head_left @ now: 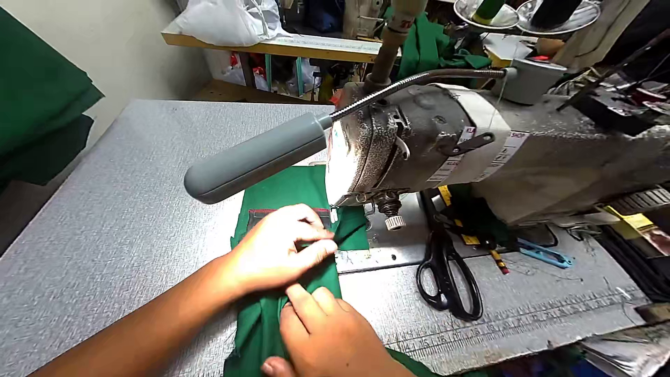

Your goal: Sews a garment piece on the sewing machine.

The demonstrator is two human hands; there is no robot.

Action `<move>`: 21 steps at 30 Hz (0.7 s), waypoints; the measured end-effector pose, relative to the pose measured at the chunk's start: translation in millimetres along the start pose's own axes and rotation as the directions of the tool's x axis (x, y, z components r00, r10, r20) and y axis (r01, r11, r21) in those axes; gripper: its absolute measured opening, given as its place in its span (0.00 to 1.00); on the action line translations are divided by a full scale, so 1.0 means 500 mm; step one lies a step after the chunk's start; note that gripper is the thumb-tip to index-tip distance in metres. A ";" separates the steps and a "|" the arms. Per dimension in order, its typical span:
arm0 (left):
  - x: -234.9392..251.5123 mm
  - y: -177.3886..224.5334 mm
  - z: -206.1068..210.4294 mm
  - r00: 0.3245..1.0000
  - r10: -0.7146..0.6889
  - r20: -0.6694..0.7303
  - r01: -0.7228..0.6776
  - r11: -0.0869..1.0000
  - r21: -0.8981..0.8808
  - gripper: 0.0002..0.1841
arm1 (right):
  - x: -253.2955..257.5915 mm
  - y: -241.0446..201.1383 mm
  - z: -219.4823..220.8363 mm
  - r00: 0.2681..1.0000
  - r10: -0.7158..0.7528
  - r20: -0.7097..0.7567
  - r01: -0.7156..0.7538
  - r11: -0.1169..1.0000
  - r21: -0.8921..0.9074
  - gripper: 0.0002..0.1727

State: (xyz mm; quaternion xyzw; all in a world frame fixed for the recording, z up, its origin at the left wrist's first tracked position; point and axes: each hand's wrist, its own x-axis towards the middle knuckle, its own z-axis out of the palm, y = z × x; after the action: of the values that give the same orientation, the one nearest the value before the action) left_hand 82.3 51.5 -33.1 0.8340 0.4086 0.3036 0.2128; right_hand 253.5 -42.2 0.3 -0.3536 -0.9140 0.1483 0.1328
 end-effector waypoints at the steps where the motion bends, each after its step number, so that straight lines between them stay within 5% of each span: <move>1: -0.003 0.005 0.000 0.996 0.066 0.066 -0.073 0.992 0.103 0.23 | -0.009 0.011 -0.007 1.000 -0.020 0.007 0.020 1.000 0.022 0.24; 4: -0.013 0.021 0.005 0.979 0.131 0.154 -0.177 0.924 0.339 0.30 | -0.042 0.070 -0.028 0.986 -0.097 -0.137 0.103 0.994 0.041 0.26; 7: -0.036 0.028 0.006 0.983 0.023 0.181 -0.093 0.914 0.394 0.32 | -0.053 0.154 -0.046 0.956 -0.141 -0.257 0.125 0.989 -0.080 0.31; 12: -0.060 0.040 0.015 0.968 -0.123 0.219 0.032 0.925 0.380 0.34 | -0.056 0.249 -0.074 0.990 -0.092 0.104 0.108 0.980 -0.169 0.49; 21: -0.052 0.024 0.023 0.978 -0.115 0.173 0.044 0.928 0.370 0.34 | -0.037 0.299 -0.073 0.972 -0.183 0.150 0.210 0.959 -0.189 0.46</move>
State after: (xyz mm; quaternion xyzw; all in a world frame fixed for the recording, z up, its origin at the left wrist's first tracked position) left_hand 84.3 22.3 -42.6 0.8669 0.4690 0.1321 0.1049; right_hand 370.4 57.1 -23.5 -0.2623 -0.9616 0.0630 0.0498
